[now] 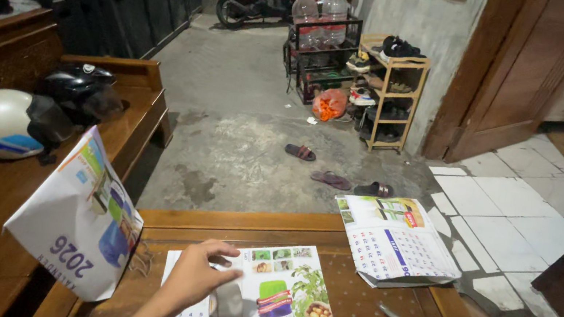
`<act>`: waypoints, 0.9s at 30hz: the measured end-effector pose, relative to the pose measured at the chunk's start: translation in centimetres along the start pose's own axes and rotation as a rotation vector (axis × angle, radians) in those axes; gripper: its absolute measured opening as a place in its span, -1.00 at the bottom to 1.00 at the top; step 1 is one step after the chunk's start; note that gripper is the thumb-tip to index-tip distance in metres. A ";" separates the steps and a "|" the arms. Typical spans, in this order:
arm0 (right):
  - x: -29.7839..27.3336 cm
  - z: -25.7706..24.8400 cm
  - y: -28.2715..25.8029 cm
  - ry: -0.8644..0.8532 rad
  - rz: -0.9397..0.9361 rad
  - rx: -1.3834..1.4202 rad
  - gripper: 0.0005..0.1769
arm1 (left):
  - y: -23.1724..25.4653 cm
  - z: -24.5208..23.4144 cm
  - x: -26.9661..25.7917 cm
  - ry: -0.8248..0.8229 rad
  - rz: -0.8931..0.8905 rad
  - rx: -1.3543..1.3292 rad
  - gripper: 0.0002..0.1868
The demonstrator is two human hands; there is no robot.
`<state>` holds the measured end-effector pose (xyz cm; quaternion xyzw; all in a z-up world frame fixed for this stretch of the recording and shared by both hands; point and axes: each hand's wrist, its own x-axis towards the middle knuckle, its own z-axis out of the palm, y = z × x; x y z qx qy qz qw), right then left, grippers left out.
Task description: The person assembles a wall calendar by folding a printed sheet, applying clear tape to the edges, and securing the pages together. They use scissors to trim excess tape and smooth the folded sections to form a bound calendar.
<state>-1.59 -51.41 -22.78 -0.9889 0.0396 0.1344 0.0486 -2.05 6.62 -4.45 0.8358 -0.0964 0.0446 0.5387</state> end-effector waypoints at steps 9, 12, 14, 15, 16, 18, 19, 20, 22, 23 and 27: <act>-4.4 -13.0 -8.4 -0.173 -0.494 0.250 -0.39 | 2.3 -3.1 2.7 -0.329 0.276 0.478 -0.83; -5.4 -15.0 -15.0 -0.108 -0.691 0.348 -0.31 | 3.3 -3.4 2.9 -0.344 0.269 0.441 -0.77; -5.5 -15.7 -18.6 -0.130 -0.772 0.442 -0.31 | 3.7 -3.2 2.8 -0.332 0.270 0.433 -0.77; -5.5 -15.8 -19.9 -0.142 -0.811 0.491 -0.31 | 3.8 -3.1 2.8 -0.328 0.269 0.430 -0.77; -5.4 -16.0 -20.9 -0.145 -0.843 0.496 -0.32 | 3.9 -2.8 2.6 -0.333 0.270 0.423 -0.76; -5.0 -16.4 -22.8 -0.146 -0.907 0.503 -0.35 | 4.0 -2.4 2.3 -0.341 0.275 0.410 -0.75; -4.9 -16.5 -23.6 -0.149 -0.913 0.482 -0.35 | 4.0 -2.2 2.2 -0.344 0.278 0.397 -0.76; -4.6 -16.7 -24.4 -0.151 -0.921 0.460 -0.35 | 4.1 -2.1 2.2 -0.345 0.282 0.384 -0.77; -4.3 -17.0 -25.7 -0.159 -0.942 0.452 -0.36 | 4.3 -1.9 2.2 -0.348 0.290 0.365 -0.78; -4.3 -17.1 -26.2 -0.166 -0.957 0.465 -0.37 | 4.4 -1.8 2.1 -0.351 0.294 0.358 -0.77; -4.1 -17.0 -28.2 -0.158 -1.000 0.458 -0.30 | 5.2 -1.3 2.0 -0.387 0.235 0.391 -0.74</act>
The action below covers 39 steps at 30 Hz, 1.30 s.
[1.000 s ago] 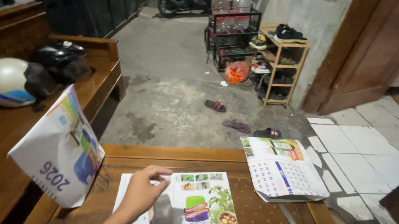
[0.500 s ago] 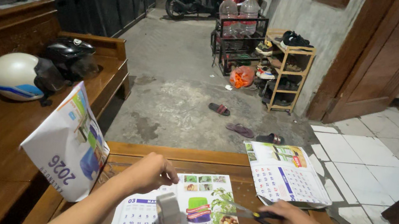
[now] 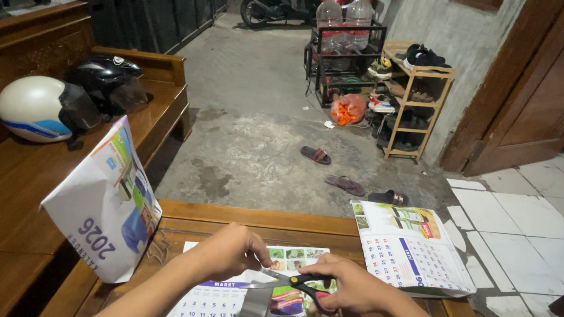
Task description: The person assembles a wall calendar by folding a printed sheet, applying clear tape to the edges, and securing the pages together. They use scissors to trim excess tape and smooth the folded sections to form a bound calendar.
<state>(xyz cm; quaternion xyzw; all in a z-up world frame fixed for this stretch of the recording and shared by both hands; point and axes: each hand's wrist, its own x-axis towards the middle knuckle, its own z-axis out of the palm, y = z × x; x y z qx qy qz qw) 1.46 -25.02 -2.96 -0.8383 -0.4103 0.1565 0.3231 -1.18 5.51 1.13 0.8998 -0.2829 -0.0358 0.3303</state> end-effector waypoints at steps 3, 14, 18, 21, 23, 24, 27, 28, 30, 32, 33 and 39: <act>0.7 0.5 -0.2 0.001 -0.008 -0.010 -0.32 | 0.6 -0.2 0.2 -0.001 0.051 -0.007 -0.72; 0.4 0.6 -0.1 0.014 0.030 -0.006 -0.34 | 0.4 -0.1 0.9 -0.027 0.077 -0.068 -0.68; 0.6 0.4 -0.5 0.071 0.021 0.039 -0.41 | 0.6 -0.4 1.2 0.011 0.156 -0.005 -0.83; 0.6 0.0 -1.0 0.129 -0.052 0.016 -0.40 | 1.1 -1.1 1.3 0.047 0.158 -0.017 -0.81; 0.5 -0.1 -0.9 0.127 -0.045 -0.054 -0.39 | 1.6 -1.7 1.2 0.056 0.129 -0.009 -0.83; 0.3 -0.1 -0.6 0.125 -0.041 -0.089 -0.38 | 1.8 -2.1 1.2 0.061 0.115 -0.005 -0.84; -1.3 0.4 1.4 0.090 0.061 -0.081 -0.30 | 2.5 -3.3 1.0 0.128 0.243 -0.031 -0.78; -2.1 0.6 2.5 0.150 0.075 -0.122 -0.29 | 2.8 -3.6 1.0 0.126 0.230 -0.065 -0.75; -5.0 1.2 5.6 0.262 0.097 -0.208 -0.27 | 3.3 -4.0 0.7 0.129 0.200 -0.139 -0.69; -9.1 2.0 9.1 0.359 0.345 -0.198 -0.16 | 3.9 -4.1 0.2 0.158 0.181 -0.119 -0.71; -11.7 2.4 10.9 0.370 0.450 -0.232 -0.15 | 4.3 -4.0 0.0 0.171 0.172 -0.107 -0.72; -22.2 3.2 19.0 0.288 0.842 -0.502 -0.21 | 6.2 -2.7 0.7 0.194 0.037 -0.212 -0.79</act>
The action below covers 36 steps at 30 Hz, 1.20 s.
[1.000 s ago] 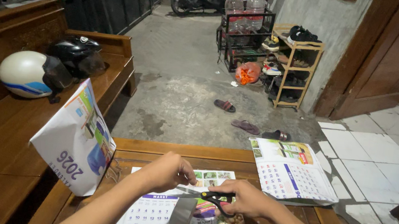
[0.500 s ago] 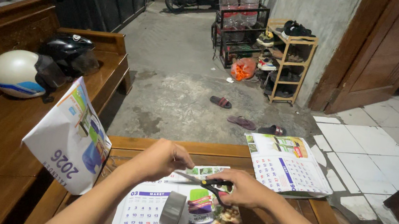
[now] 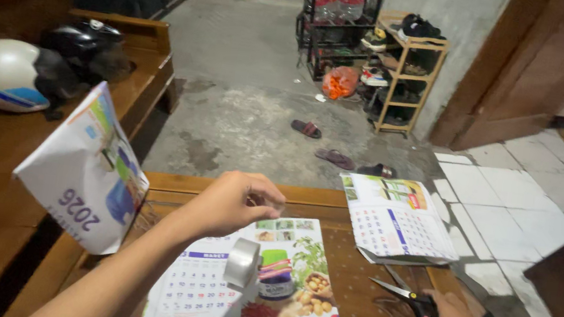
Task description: The person assembles a wall calendar by folding a printed sheet, applying clear tape to the edges, and securing the pages together. They use scissors to trim excess tape and smooth the folded sections to form a bound calendar.
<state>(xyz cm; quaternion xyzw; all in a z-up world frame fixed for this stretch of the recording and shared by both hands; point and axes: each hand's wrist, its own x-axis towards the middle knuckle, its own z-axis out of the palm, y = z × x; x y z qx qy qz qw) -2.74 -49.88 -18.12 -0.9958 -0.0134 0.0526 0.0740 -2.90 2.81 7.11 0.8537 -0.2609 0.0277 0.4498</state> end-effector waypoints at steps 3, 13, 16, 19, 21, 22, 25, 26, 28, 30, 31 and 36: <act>-0.7 -1.0 0.0 -0.247 0.050 -0.089 -0.19 | -0.1 1.8 0.8 0.075 -0.099 -0.019 -0.77; -7.0 -9.6 -24.6 0.605 -0.427 0.530 -0.25 | -2.5 11.5 1.3 0.201 -0.535 -0.003 -0.68; -7.2 -10.2 -27.7 0.507 -0.397 0.628 -0.49 | -3.3 13.8 1.7 0.189 -0.631 -0.018 -0.66; -6.6 -8.8 -27.5 0.454 -0.332 0.736 -0.73 | -4.3 15.1 1.8 0.142 -0.670 -0.023 -0.61; -5.8 -6.8 -26.3 0.394 -0.179 0.812 -0.76 | -5.1 15.6 1.6 0.076 -0.643 0.011 -0.50; -5.5 -5.6 -25.3 0.363 -0.098 0.848 -0.78 | -5.5 16.0 1.4 0.001 -0.659 -0.027 -0.40; -5.6 -1.7 -22.2 0.158 -0.004 0.889 -0.82 | -6.5 17.5 0.5 -0.178 -0.615 -0.109 -0.25; -5.9 -0.2 -21.7 0.125 0.014 1.007 -0.80 | -6.8 18.3 -0.2 -0.206 -0.539 -0.113 -0.30; -6.7 2.6 -21.1 0.054 0.050 1.242 -0.74 | -7.6 19.8 -1.6 -0.167 -0.339 -0.131 -0.38; -7.1 4.4 -20.7 -0.004 0.109 1.451 -0.74 | -8.4 21.5 -2.7 -0.033 -0.089 -0.158 -0.49; -7.2 5.0 -20.8 -0.034 0.139 1.555 -0.73 | -8.9 22.2 -2.9 -0.019 -0.188 -0.319 -0.55; -7.3 4.8 -20.7 0.014 0.207 1.500 -0.73 | -10.3 23.8 -1.9 0.504 -0.695 -0.700 -0.62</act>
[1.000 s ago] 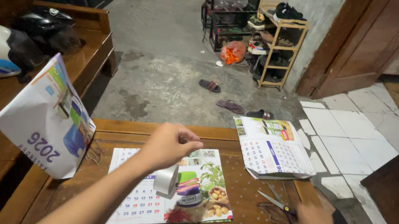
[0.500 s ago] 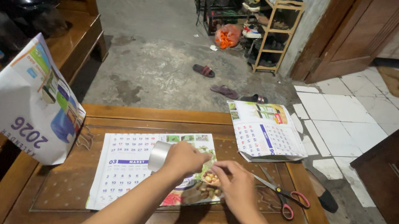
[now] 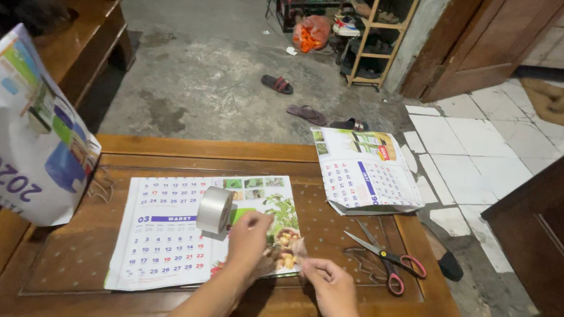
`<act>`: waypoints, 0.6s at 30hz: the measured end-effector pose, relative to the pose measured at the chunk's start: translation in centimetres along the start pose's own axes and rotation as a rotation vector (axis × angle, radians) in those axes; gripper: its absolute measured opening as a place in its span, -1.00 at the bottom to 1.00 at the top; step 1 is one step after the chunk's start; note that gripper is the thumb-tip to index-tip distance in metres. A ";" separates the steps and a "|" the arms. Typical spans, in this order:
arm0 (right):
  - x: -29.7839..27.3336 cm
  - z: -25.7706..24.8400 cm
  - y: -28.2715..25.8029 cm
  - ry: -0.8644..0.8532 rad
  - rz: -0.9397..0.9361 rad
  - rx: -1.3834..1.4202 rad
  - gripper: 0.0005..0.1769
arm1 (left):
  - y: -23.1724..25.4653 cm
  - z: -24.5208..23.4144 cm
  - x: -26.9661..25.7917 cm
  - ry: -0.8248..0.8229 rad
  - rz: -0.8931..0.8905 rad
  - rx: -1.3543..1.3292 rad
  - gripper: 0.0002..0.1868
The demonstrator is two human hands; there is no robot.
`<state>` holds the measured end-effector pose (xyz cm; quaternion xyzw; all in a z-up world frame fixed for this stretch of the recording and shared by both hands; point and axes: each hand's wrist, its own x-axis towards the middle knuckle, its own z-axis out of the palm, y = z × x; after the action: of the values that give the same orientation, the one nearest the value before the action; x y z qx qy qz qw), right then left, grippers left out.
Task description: The person assembles a wall calendar by folding a printed sheet, applying clear tape to the edges, and securing the pages together. They use scissors to trim excess tape and smooth the folded sections to form a bound calendar.
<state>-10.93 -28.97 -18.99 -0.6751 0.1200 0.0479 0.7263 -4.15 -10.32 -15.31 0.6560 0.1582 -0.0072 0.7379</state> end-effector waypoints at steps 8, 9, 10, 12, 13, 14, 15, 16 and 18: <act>1.3 -0.3 -3.6 -0.155 0.059 0.009 -0.72 | 1.5 -0.6 -0.9 -0.670 -0.253 -0.203 -0.32; 1.4 -0.3 -3.8 -0.170 0.069 0.023 -0.72 | 1.5 -0.6 -1.1 -0.695 -0.231 -0.195 -0.33; 1.4 -0.3 -3.9 -0.187 0.080 0.036 -0.71 | 1.5 -0.7 -1.1 -0.703 -0.249 -0.218 -0.36; 1.1 0.0 -3.9 -0.168 0.095 0.063 -0.72 | 1.3 -1.1 -1.2 -0.713 -0.285 -0.264 -0.41; 1.0 0.1 -3.8 -0.160 0.103 0.077 -0.72 | 1.1 -1.3 -1.1 -0.706 -0.299 -0.324 -0.43; 0.8 0.1 -3.8 -0.144 0.124 0.079 -0.73 | 0.8 -1.5 -1.1 -0.699 -0.315 -0.383 -0.45; 0.6 0.1 -3.7 -0.128 0.144 0.080 -0.73 | 0.5 -1.7 -1.0 -0.691 -0.330 -0.443 -0.47; 0.5 0.1 -3.6 -0.111 0.164 0.083 -0.74 | 0.1 -1.9 -1.0 -0.670 -0.349 -0.489 -0.49; 0.2 0.1 -3.5 -0.099 0.192 0.092 -0.75 | -0.5 -2.1 -0.7 -0.628 -0.382 -0.581 -0.53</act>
<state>-9.90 -29.15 -15.67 -0.6231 0.1503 0.1449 0.7537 -5.39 -8.48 -15.77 0.3474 0.0409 -0.2966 0.8886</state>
